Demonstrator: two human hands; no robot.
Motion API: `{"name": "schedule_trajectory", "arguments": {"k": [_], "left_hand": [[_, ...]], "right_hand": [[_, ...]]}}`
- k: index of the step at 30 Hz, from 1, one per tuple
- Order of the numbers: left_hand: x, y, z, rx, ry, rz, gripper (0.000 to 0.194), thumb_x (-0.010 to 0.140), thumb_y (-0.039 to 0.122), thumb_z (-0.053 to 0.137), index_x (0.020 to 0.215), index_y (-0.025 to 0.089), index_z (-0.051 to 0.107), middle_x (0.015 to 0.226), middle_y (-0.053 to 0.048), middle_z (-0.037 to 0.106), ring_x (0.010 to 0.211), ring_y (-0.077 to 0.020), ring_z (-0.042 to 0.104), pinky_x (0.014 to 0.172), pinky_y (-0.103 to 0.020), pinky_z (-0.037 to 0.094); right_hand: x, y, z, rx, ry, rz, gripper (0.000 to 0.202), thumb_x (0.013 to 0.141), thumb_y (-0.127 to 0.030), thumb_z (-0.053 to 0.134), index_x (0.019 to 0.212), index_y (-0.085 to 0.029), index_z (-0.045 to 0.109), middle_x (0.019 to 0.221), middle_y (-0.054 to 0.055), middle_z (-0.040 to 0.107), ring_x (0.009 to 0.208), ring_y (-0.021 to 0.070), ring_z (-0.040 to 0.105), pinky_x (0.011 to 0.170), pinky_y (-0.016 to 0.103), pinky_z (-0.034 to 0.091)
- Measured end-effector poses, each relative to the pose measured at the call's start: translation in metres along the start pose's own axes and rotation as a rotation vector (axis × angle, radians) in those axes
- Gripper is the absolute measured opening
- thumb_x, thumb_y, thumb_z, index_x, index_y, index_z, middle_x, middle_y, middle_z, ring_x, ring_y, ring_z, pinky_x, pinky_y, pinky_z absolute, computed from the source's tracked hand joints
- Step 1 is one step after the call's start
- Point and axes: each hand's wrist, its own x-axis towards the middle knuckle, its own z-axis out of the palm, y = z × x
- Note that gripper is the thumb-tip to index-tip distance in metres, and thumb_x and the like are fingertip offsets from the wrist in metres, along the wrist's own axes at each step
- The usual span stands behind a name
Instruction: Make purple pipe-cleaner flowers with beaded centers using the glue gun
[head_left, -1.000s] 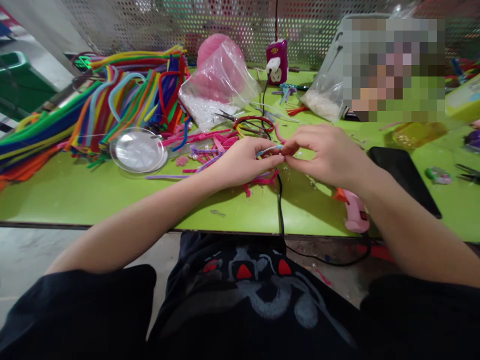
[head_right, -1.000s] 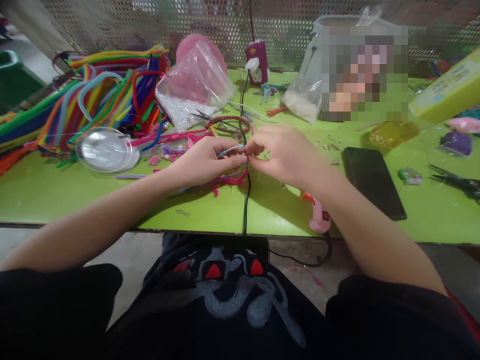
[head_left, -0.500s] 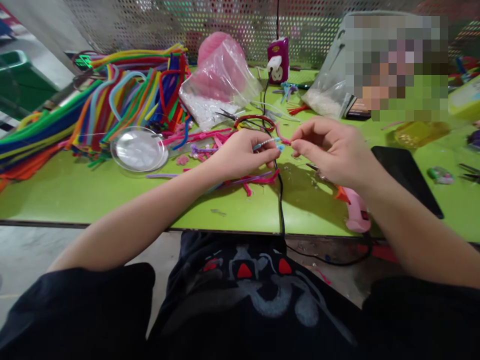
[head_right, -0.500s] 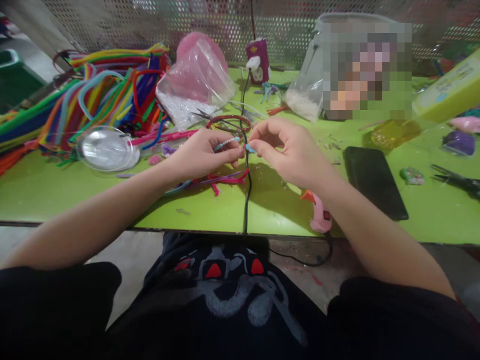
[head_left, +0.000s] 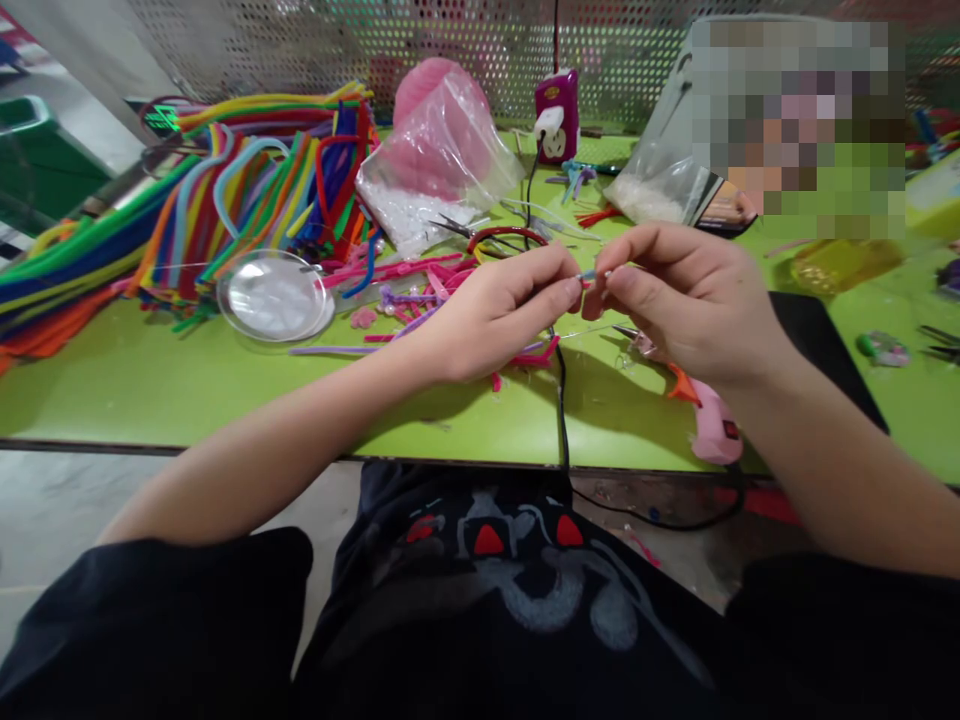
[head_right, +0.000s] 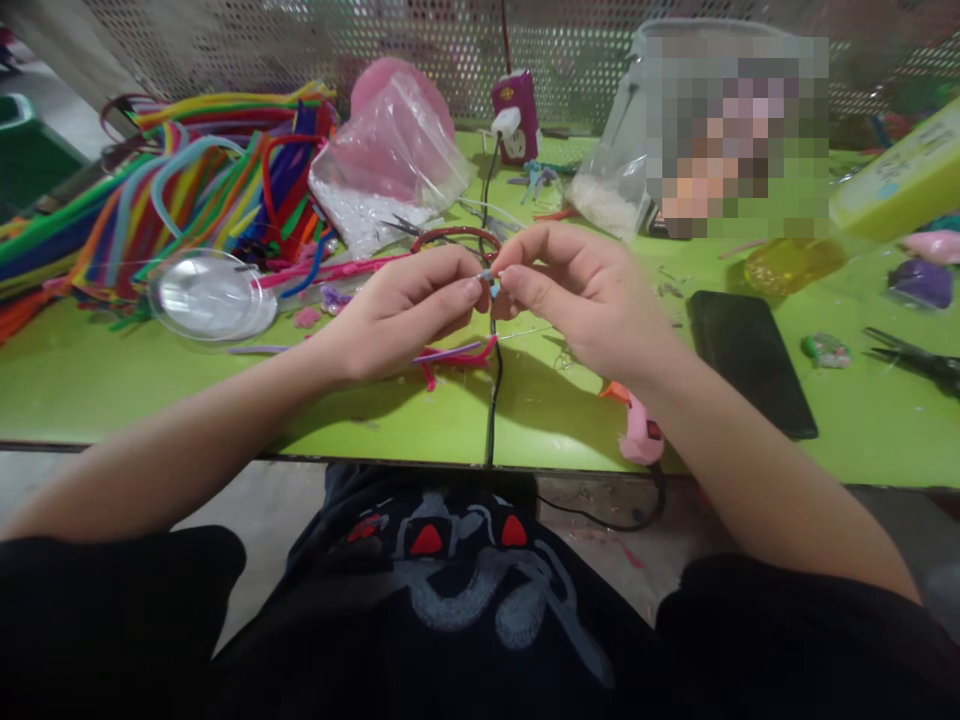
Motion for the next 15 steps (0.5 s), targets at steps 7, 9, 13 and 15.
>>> {"name": "schedule_trajectory", "arguments": {"k": [7, 9, 13, 15], "left_hand": [[-0.0041, 0.0007, 0.0025, -0.013, 0.008, -0.033, 0.031, 0.114, 0.045, 0.053, 0.106, 0.023, 0.072, 0.086, -0.004, 0.066, 0.094, -0.0179, 0.068, 0.070, -0.028, 0.046], [-0.0048, 0.0015, 0.0030, 0.000, 0.013, -0.049, 0.032, 0.114, 0.048, 0.054, 0.107, 0.023, 0.073, 0.089, -0.004, 0.070, 0.096, -0.0186, 0.070, 0.070, -0.028, 0.047], [-0.0051, 0.0023, 0.0038, 0.008, 0.023, -0.067, 0.031, 0.114, 0.046, 0.054, 0.107, 0.023, 0.074, 0.091, -0.003, 0.073, 0.093, -0.0174, 0.072, 0.067, -0.027, 0.048], [-0.0050, 0.0027, 0.0041, 0.012, 0.033, -0.065, 0.030, 0.114, 0.044, 0.054, 0.107, 0.023, 0.074, 0.089, -0.002, 0.073, 0.091, -0.0163, 0.072, 0.066, -0.027, 0.048]], "right_hand": [[-0.0006, 0.0001, 0.0073, 0.212, -0.005, 0.044, 0.030, 0.088, -0.052, 0.092, 0.097, -0.029, 0.075, 0.089, -0.001, 0.071, 0.083, 0.0150, 0.071, 0.091, 0.033, 0.064], [-0.0007, -0.0007, 0.0089, 0.209, -0.014, 0.048, 0.031, 0.088, -0.053, 0.092, 0.097, -0.029, 0.075, 0.089, -0.001, 0.071, 0.083, 0.0143, 0.071, 0.089, 0.032, 0.064], [-0.0013, -0.0002, 0.0098, 0.144, -0.010, 0.027, 0.032, 0.090, -0.057, 0.088, 0.095, -0.029, 0.073, 0.089, 0.000, 0.070, 0.084, 0.0158, 0.071, 0.088, 0.033, 0.064], [-0.0016, 0.0002, 0.0100, 0.109, 0.007, 0.023, 0.034, 0.090, -0.060, 0.086, 0.093, -0.029, 0.072, 0.089, 0.001, 0.070, 0.085, 0.0172, 0.071, 0.088, 0.035, 0.064]]}}
